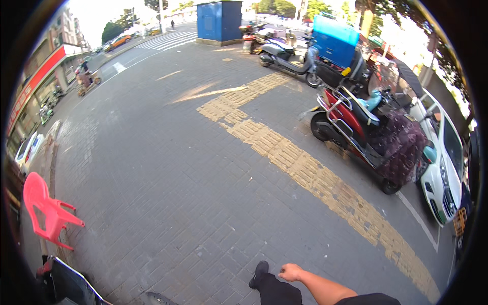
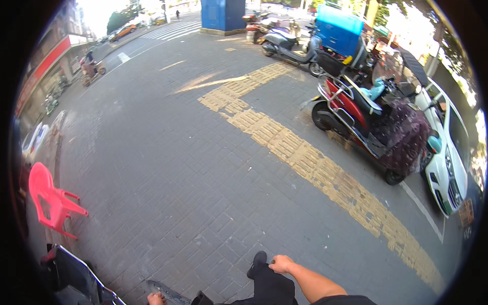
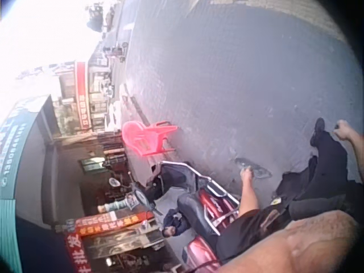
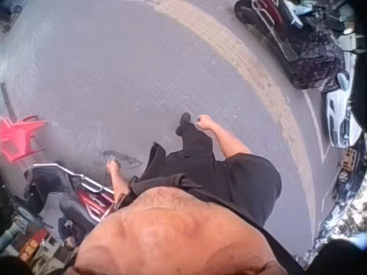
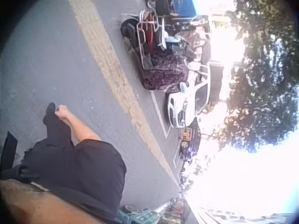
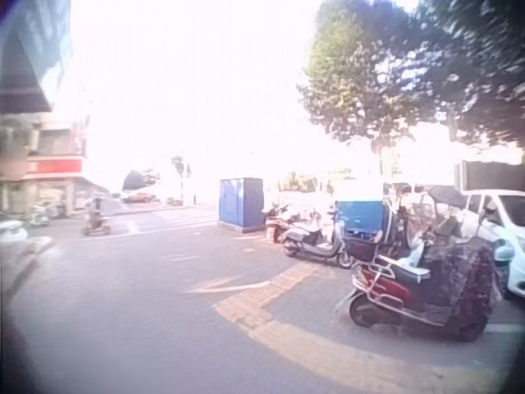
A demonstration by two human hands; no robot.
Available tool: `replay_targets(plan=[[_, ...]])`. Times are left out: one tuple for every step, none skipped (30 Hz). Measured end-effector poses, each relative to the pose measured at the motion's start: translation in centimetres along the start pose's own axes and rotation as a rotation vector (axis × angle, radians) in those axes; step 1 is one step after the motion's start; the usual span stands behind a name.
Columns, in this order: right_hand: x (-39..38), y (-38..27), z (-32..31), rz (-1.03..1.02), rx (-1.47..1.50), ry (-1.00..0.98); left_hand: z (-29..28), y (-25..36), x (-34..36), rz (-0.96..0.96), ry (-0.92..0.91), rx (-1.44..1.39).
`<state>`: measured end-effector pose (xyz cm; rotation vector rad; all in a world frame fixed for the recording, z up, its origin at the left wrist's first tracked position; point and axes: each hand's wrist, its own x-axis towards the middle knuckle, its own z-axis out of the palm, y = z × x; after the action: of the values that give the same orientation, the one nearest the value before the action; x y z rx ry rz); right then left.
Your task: The person removes a rear mudguard from a scooter, then uses a cordless impact wrench and hand tools to adjust and tighten bolts on the rear wheel assembly. The person handles screws, washers, and a plastic mudguard while working on the scooter's rear wheel area.
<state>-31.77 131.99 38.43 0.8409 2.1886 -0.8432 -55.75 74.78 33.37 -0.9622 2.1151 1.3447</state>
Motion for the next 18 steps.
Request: replay_targets(plan=[[0.5,2.8,-1.6,0.058,0.063,-0.066,2.5,3.1,-0.5,-0.040,-0.078,0.017],[0.9,5.0,-3.4,0.106,0.089,-0.059,5.9,5.5,-2.0,0.022,-0.113,0.027],[1.5,6.7,-5.5,0.127,0.133,-0.044,9.5,7.7,-3.6,0.091,-0.049,0.017],[2.1,8.0,-7.7,0.219,0.190,-0.033,12.7,10.2,-4.9,0.101,-0.098,0.108],[3.1,8.6,-10.1,0.168,0.236,0.003,16.3,12.4,-6.4,0.151,-0.049,0.182],[4.0,8.9,-12.8,0.175,0.291,0.033,19.5,14.7,-7.6,0.226,-0.077,0.325],[4.8,8.9,-15.6,0.185,0.348,0.058,22.5,16.6,-8.7,0.279,-0.113,0.454],[5.9,8.5,-18.2,0.154,0.378,0.068,25.1,17.9,-9.8,0.332,-0.126,0.543],[7.3,7.7,-21.0,0.122,0.414,0.082,27.7,19.4,-10.4,0.386,-0.141,0.624],[8.9,6.8,-24.0,0.102,0.474,0.093,30.1,20.8,-10.4,0.459,-0.159,0.704],[10.6,6.0,-27.0,0.002,0.406,0.148,32.1,21.9,-10.0,0.411,-0.166,0.735],[12.2,5.3,-29.6,-0.076,0.363,0.185,33.9,22.5,-9.4,0.369,-0.176,0.776],[14.0,4.9,-32.3,-0.112,0.323,0.215,35.9,23.0,-8.5,0.347,-0.187,0.818],[15.7,4.9,-34.7,-0.156,0.317,0.241,37.6,23.5,-7.2,0.305,-0.187,0.843],[17.1,5.6,-36.9,-0.172,0.320,0.268,39.6,24.2,-5.7,0.158,-0.213,0.727],[18.7,6.8,-38.9,-0.178,0.333,0.295,41.8,25.4,-4.2,0.019,-0.243,0.614],[20.6,8.2,-40.4,-0.248,0.368,0.332,44.2,27.0,-2.7,-0.144,-0.264,0.513],[22.5,10.0,-41.5,-0.115,0.441,0.334,47.1,28.9,-1.6,-0.157,-0.245,0.392]])
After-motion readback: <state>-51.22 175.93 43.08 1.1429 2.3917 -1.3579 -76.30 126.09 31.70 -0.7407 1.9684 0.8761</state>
